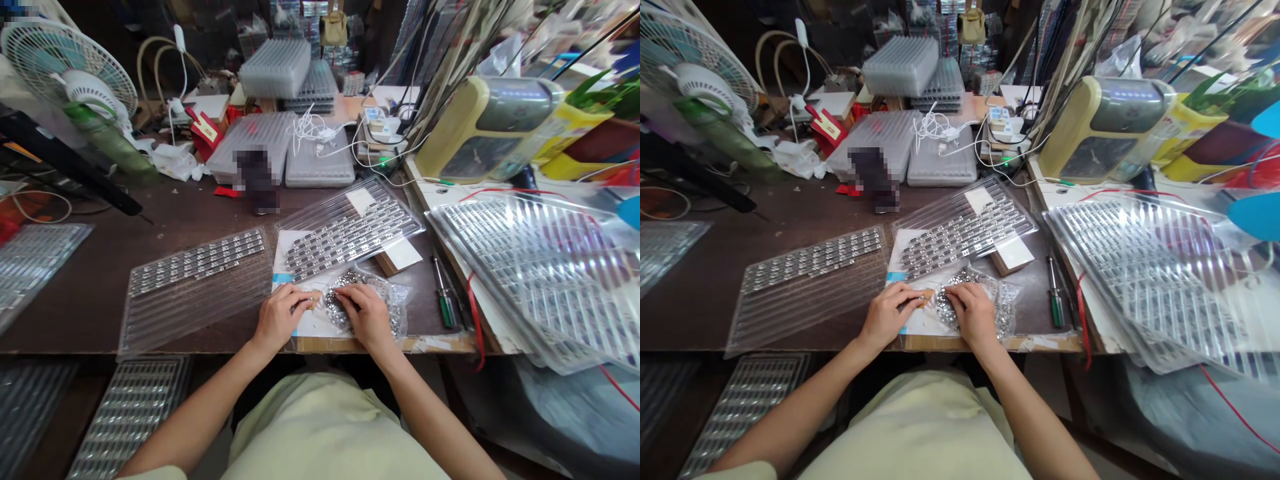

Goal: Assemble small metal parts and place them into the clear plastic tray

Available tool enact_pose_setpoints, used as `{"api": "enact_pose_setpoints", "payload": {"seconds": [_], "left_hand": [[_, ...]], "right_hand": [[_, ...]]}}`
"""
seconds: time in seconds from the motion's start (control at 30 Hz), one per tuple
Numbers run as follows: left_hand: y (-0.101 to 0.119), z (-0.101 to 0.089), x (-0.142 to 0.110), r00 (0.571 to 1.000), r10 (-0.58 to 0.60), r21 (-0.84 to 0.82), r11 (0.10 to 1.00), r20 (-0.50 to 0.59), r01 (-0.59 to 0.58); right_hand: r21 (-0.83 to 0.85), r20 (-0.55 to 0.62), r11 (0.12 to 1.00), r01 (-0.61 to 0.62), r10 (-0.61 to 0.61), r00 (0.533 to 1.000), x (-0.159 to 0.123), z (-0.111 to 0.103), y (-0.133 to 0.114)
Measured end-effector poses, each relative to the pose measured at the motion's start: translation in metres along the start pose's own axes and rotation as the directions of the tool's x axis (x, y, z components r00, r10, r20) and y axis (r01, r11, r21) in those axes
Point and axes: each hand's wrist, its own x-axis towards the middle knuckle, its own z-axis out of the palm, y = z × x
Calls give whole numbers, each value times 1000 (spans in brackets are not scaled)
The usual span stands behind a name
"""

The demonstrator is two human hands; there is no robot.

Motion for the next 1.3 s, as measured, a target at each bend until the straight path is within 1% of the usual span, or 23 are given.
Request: {"api": "enact_pose_setpoints", "payload": {"seconds": [0.1,0.2,0.27,0.4,0.47,0.53,0.6,0.67,0.8,0.87,1.0,1.17,1.23,1.3], "left_hand": [[1,1,0,1000,9,17,1000,5,-9],[0,1,-1,1000,8,-3,1000,10,-8],[-2,0,-1,1000,-18,-63,998,-25,16],[-9,-4,-1,979,-130,-188,977,-155,99],[-11,-5,0,973,-156,-208,971,-168,119],[-11,-5,1,976,-158,-218,968,-152,122],[-9,-6,1,978,-156,-218,968,-136,124],[-9,-5,0,979,-154,-207,970,-132,125],[-14,-4,-1,984,-137,-187,976,-116,114],[-16,-2,0,985,-135,-181,977,-105,115],[-14,-1,2,983,-157,-189,972,-97,137],[-9,-4,9,976,-202,-244,953,-79,178],[-4,-4,12,984,-168,-227,962,-56,152],[1,-1,13,995,-100,-182,979,-19,94]], "right_hand": [[-14,7,999,-43,43,999,1,0,-3],[-51,48,996,-76,79,996,5,3,-11],[-94,85,994,-52,60,995,8,9,-18],[-171,156,984,52,-25,987,12,27,-28],[-201,167,977,69,-35,985,13,34,-31],[-237,176,969,70,-28,984,12,37,-34],[-276,195,958,78,-24,981,11,33,-35],[-327,197,941,84,-19,980,9,24,-34],[-474,130,879,45,20,991,4,-1,-21],[-514,121,857,35,32,992,0,-8,-14],[-495,114,869,25,36,993,-5,-8,-4],[-384,50,923,16,3,999,0,0,-2],[-327,11,945,6,-2,1000,2,2,-2],[-263,-17,965,-1,-3,1000,2,2,-2]]}}
